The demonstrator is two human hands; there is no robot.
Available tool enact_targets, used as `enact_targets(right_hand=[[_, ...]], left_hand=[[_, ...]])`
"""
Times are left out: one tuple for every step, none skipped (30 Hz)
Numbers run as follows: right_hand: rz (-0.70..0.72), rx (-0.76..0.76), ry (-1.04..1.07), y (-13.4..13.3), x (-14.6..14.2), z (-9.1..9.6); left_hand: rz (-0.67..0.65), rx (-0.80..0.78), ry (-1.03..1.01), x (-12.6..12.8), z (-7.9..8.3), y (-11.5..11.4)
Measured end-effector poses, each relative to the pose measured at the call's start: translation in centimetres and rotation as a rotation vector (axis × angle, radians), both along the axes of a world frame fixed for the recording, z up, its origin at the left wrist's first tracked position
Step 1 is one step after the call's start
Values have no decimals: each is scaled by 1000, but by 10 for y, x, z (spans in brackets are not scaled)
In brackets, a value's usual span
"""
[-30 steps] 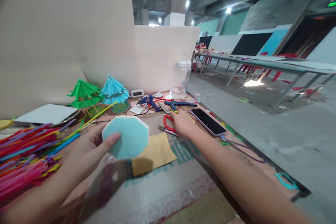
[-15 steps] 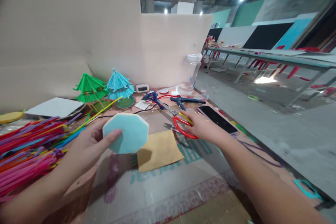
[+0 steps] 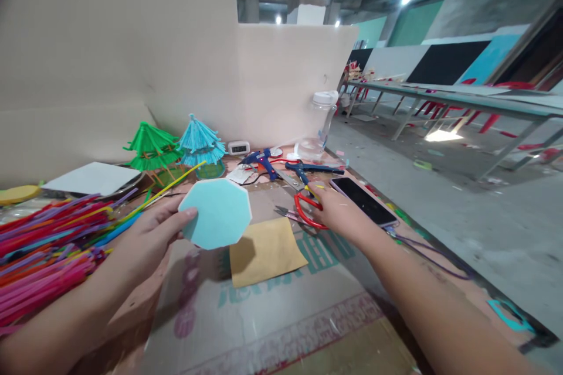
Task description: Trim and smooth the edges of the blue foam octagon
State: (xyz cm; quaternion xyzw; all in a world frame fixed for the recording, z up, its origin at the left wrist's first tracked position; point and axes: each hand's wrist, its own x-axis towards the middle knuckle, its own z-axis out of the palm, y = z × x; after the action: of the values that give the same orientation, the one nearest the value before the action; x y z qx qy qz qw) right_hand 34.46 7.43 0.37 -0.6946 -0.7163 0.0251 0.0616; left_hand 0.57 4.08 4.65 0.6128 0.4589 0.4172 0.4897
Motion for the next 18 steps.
enact_targets(right_hand=[[3,12,2,0,0,-2],[10,24,3,1,1,-4],[19,34,6,2,1,-6],[26,40,8,2,2,-9],[31,46,9,3,2,-11],[34,51,9,3,3,-12],[33,57,7,4,3,-12],[29,62,4,3,3,-11],[23,64,4,3,4,-9],[18,60,9,2,4,-6],[18,46,22,1,3,-3],[26,20,44,-1,3,1],[44,-16,73,-3,2,4],[69,-57,104,-5,1,5],[101,-95,133,-6,0,6],[139,-124,154,-8,-2,5],[178,-141,169,-9,-4,4],[214,-147,178,-8,-6,4]], left_hand=[[5,-7,-8,0,0,0],[10,-11,-16,1,0,0],[16,-10,-21,1,1,1],[23,-6,-24,0,1,2],[30,1,-25,0,1,3],[37,9,-25,-2,1,4],[41,14,-27,-4,1,6],[44,21,-33,-7,1,8],[49,21,-43,-9,1,10],[53,17,-59,-13,2,13],[66,10,-85,-16,3,15],[87,3,-114,-19,5,17],[113,-2,-145,-22,8,18],[139,-2,-174,-25,12,20],[164,-3,-194,-28,16,21],[188,-7,-208,-32,19,22],[214,-9,-214,-35,23,24],[243,-4,-214,-38,25,26]])
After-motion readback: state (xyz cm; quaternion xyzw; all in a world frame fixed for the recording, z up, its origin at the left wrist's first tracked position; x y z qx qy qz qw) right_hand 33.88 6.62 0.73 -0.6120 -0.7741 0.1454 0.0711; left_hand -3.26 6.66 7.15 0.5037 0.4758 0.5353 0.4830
